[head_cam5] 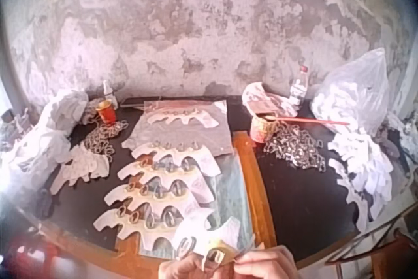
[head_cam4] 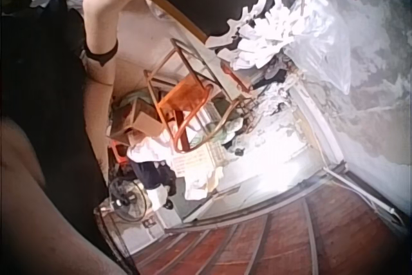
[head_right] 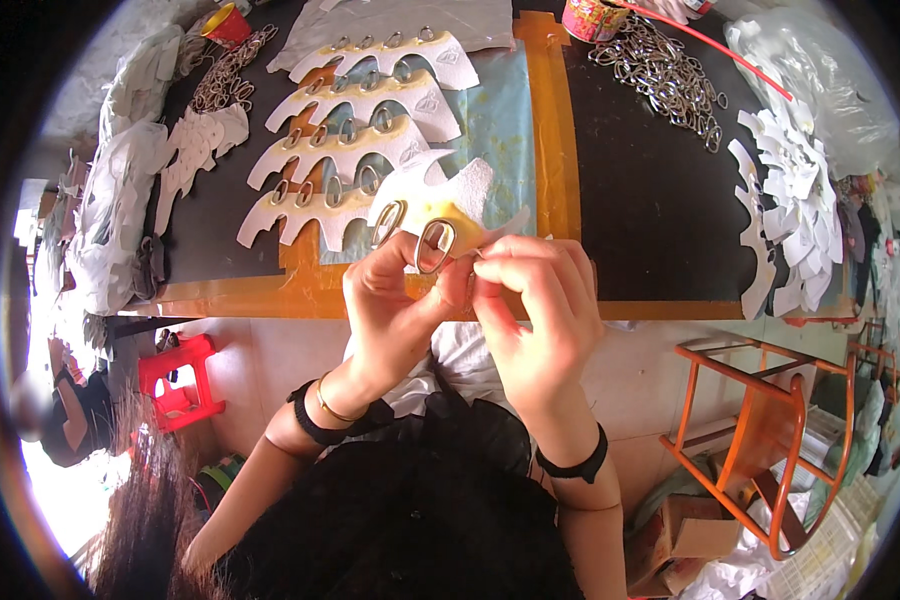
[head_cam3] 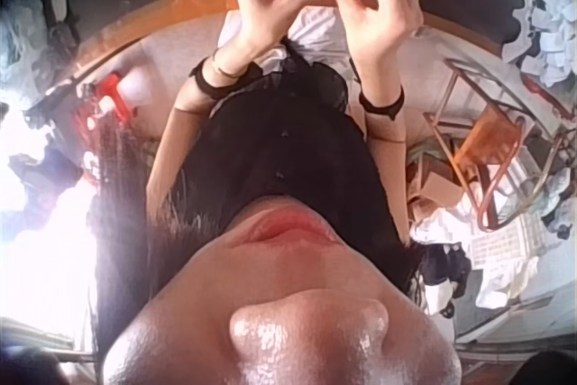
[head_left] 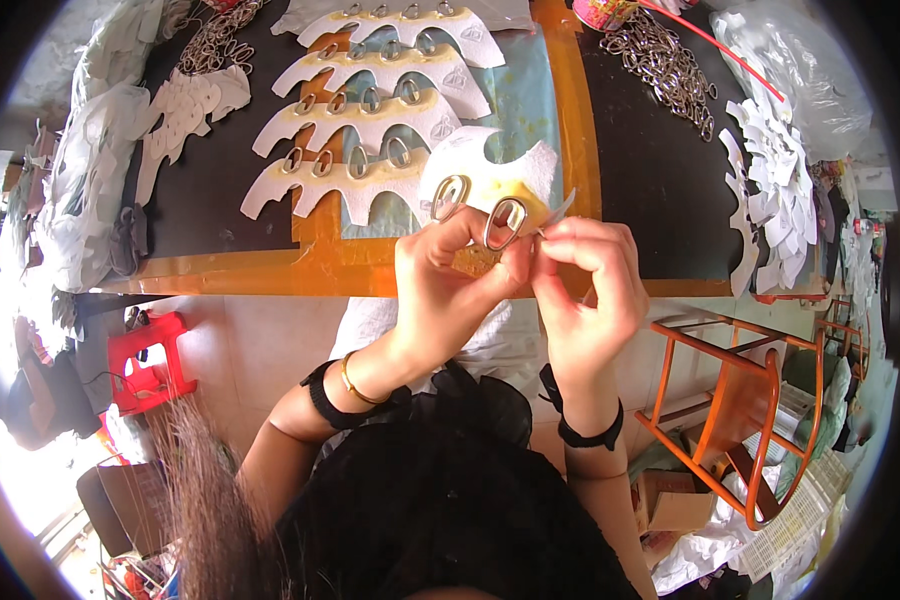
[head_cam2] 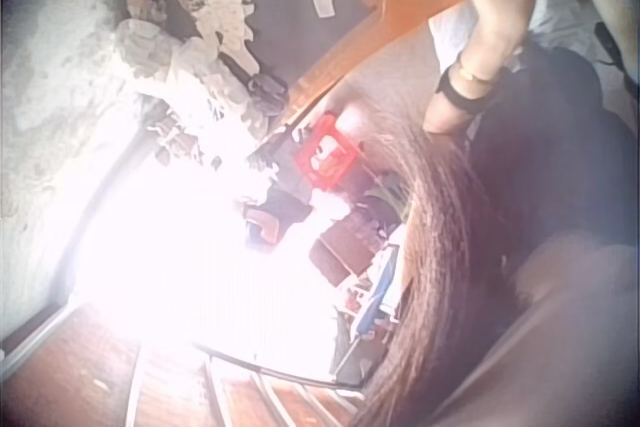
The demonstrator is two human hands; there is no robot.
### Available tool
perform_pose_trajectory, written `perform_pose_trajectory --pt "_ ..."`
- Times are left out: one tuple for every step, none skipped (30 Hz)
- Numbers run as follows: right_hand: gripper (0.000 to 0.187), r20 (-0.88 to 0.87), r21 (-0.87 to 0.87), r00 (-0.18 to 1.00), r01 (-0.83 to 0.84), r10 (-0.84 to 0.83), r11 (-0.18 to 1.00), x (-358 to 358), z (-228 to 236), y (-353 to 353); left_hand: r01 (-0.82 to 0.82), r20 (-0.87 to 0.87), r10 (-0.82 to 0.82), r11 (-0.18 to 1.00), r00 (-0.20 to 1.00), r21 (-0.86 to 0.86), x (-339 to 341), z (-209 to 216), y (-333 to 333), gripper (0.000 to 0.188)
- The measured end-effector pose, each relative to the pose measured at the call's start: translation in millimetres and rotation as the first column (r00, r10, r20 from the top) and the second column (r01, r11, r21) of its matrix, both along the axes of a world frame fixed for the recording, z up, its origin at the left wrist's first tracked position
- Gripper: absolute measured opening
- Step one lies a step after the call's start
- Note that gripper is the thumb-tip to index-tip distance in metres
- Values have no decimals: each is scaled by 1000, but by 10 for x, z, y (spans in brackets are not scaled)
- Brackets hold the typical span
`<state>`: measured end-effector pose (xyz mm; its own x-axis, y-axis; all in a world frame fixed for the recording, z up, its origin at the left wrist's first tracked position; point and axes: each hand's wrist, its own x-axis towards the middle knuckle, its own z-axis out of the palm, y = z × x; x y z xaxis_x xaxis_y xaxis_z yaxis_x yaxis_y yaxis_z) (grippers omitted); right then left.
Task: The person is manually inserting small metal or plastic rings into pre-cut shoe upper components at a manufacturing station.
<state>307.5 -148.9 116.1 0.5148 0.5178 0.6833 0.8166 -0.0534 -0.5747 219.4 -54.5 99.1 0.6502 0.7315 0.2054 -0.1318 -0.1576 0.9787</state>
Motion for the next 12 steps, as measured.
perform_pose_trajectory --pt "27 -101 10 995 3 -2 1000 -13 9 -2 9 8 -9 1000 1000 -8 2 -2 10 14" --pt "26 -201 21 980 7 -2 1000 -24 18 -4 7 7 -7 1000 1000 -6 5 3 16 14" --pt "26 -203 23 979 4 1 1000 -22 26 -16 7 -18 -6 999 1000 35 10 16 21 16" --pt "24 -397 67 917 -24 49 997 -26 29 -34 8 -46 -5 997 999 75 -2 22 27 17" --pt "23 -572 115 814 -44 102 992 -25 34 -42 6 -51 -2 997 999 77 2 26 27 17" --pt "22 -596 132 794 -52 122 990 -21 56 -31 13 -40 -10 997 999 80 18 29 22 18" --pt "22 -599 134 791 -57 127 989 -18 54 -33 20 -27 -17 996 999 84 22 38 24 18" --pt "24 -526 108 843 -66 114 992 -14 52 -37 33 -46 -29 996 999 81 11 42 36 18" --pt "25 -447 82 889 -73 102 994 -14 51 -36 29 -49 -25 996 998 82 -11 45 44 18" --pt "25 -446 82 889 -75 104 994 5 50 -36 38 -70 -34 997 997 64 -18 46 50 18" --pt "23 -490 80 865 -83 111 993 23 49 -35 47 -90 -43 998 995 45 -36 48 53 18" --pt "22 -533 79 838 -90 118 993 41 48 -33 46 -87 -41 998 995 45 -24 49 55 18"
